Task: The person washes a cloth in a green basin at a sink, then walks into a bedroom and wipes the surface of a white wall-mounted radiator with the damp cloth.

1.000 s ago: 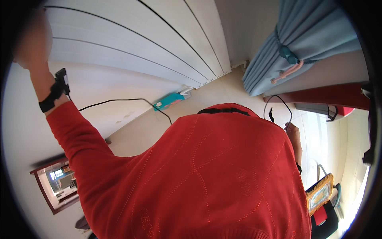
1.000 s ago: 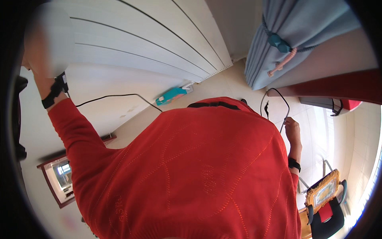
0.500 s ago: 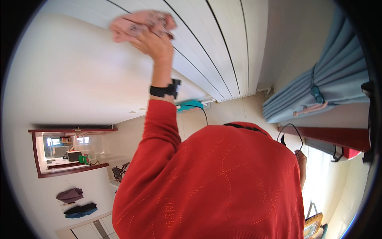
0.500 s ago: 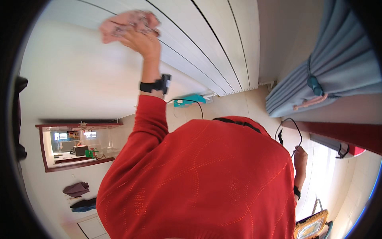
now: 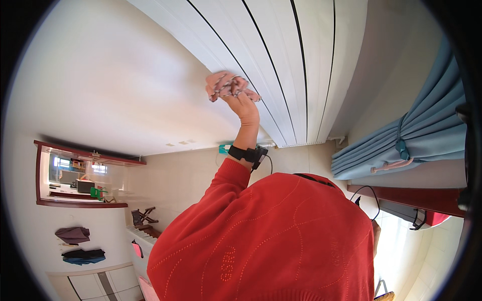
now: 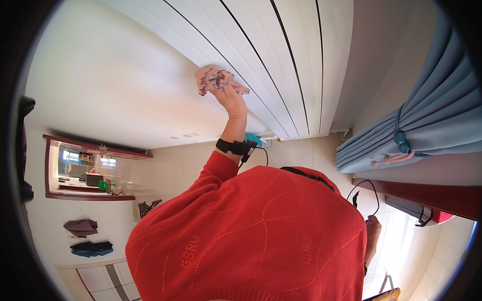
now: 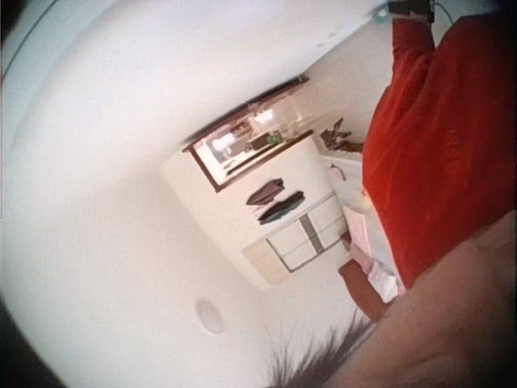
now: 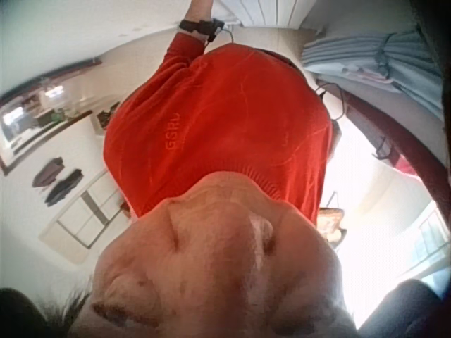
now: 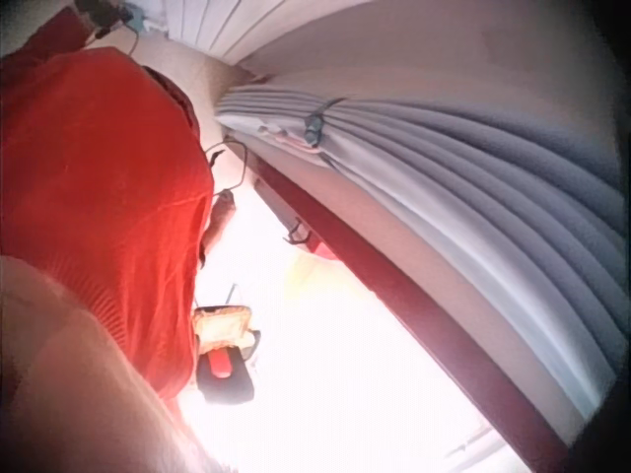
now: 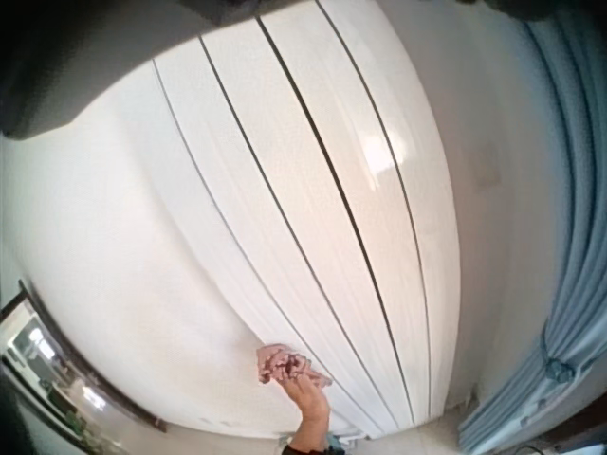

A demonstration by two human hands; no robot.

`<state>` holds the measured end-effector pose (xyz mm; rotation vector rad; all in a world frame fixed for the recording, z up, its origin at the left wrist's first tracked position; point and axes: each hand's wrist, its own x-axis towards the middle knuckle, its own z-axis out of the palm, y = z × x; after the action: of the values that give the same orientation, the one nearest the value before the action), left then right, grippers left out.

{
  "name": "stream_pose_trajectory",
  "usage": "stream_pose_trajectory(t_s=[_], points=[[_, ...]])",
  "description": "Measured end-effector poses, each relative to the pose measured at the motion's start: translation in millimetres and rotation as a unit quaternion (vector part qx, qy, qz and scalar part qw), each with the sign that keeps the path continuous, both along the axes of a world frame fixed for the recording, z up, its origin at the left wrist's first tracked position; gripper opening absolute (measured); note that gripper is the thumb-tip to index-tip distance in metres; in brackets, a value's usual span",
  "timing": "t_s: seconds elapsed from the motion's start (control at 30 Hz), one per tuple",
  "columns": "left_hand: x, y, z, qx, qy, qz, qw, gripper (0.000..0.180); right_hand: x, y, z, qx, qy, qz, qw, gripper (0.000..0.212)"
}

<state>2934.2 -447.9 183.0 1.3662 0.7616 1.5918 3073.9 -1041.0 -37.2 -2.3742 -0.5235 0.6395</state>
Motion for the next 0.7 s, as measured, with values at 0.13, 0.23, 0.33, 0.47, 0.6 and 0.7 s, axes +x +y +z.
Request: stream_pose_trajectory(t_s=[0.13, 0.23, 0.33, 0.47, 0.6, 0.7], points=[[-0.9, 19.2, 25.4, 0.243, 0.133, 0.195, 0.941, 0.014, -10.0, 17.0, 12.3, -0.001, -0.011, -0.011, 1.000, 0.022], [5.7, 33.8, 64.9, 0.234, 0.072, 0.087, 0.966, 0.019, -12.8, 25.6, 8.7, -0.001, -0.026, -0.024, 0.999, 0.022], [14.0, 51.7, 125.0, 0.300, -0.017, -0.013, 0.954, 0.026, -2.0, 25.6, -8.3, 0.092, -0.002, -0.059, 0.994, 0.018], [9.9, 63.9, 191.1, 0.380, -0.012, -0.008, 0.925, 0.021, 13.8, 17.4, -26.5, 0.049, 0.000, 0.011, 0.999, 0.017], [-1.0, 69.2, 243.3, 0.341, -0.050, -0.185, 0.920, 0.006, 15.6, 26.1, -19.5, 0.088, 0.017, -0.009, 0.996, 0.021], [1.6, 79.0, 289.3, 0.337, 0.027, -0.070, 0.938, 0.019, 14.1, 42.2, 2.9, 0.075, -0.021, 0.024, 0.997, 0.023]])
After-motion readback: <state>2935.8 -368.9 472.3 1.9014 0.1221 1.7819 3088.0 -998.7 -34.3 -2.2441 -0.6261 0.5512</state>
